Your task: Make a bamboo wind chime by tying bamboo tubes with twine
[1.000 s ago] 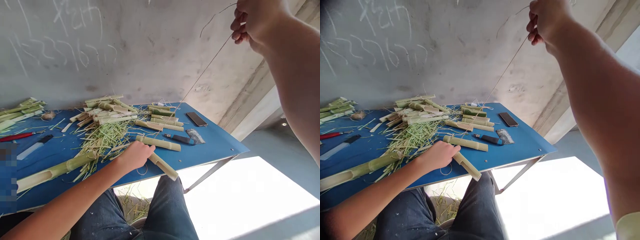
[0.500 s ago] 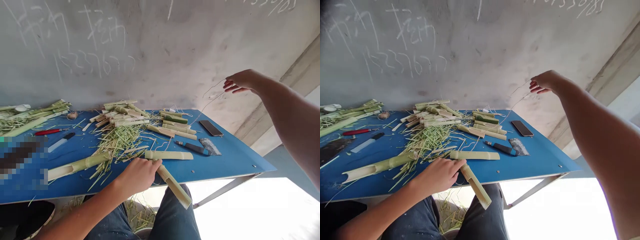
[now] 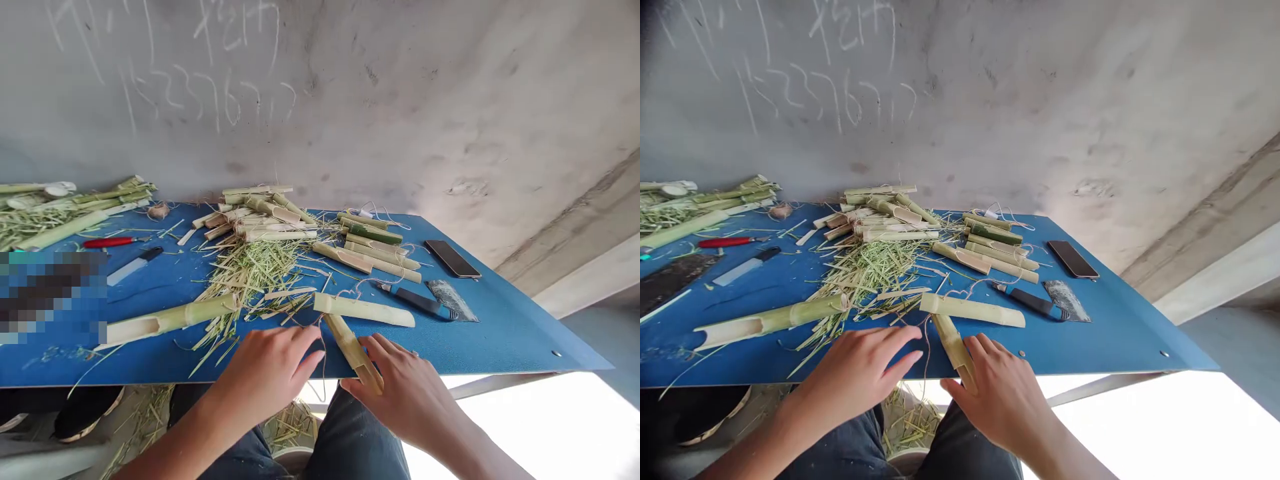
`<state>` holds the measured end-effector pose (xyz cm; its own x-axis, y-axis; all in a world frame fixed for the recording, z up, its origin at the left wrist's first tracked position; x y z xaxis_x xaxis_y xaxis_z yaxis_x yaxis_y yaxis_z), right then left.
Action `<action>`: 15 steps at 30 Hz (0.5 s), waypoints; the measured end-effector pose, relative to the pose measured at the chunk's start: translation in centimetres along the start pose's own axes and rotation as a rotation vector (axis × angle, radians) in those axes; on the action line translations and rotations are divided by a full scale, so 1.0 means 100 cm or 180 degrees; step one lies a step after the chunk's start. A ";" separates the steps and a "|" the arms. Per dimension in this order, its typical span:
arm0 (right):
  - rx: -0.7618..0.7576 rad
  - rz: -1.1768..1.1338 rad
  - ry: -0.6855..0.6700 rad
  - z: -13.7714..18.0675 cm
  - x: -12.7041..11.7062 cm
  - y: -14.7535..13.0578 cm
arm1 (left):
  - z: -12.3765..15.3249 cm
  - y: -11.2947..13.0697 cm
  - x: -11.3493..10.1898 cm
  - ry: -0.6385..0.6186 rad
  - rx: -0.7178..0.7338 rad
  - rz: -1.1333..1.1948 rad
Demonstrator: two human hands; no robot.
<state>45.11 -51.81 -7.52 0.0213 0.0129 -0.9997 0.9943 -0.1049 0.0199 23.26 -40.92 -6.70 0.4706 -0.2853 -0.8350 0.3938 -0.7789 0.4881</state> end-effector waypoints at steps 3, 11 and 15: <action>-0.0154 0.0204 -0.0181 -0.012 0.003 0.002 | -0.045 -0.008 -0.001 -0.0216 -0.0148 -0.0677; -0.0897 0.0225 -0.0434 -0.014 -0.019 0.032 | -0.069 -0.023 -0.003 -0.0325 -0.0258 -0.0732; -0.0927 0.0040 -0.0309 -0.011 -0.020 0.039 | -0.060 -0.020 -0.017 -0.0333 -0.0320 -0.0655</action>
<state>49.06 -51.10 -5.39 0.0375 -0.0831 -0.9958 0.9824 0.1854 0.0216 26.40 -35.57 -4.77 0.2900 -0.1867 -0.9386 0.5520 -0.7686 0.3234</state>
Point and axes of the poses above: each hand's wrist, its own z-axis away from the middle knuckle, its own x-axis out of the palm, y = z × x, the point moved 1 cm from there along -z, towards the middle knuckle, and after that the axes turned 13 degrees about z, right-handed, at the moved point
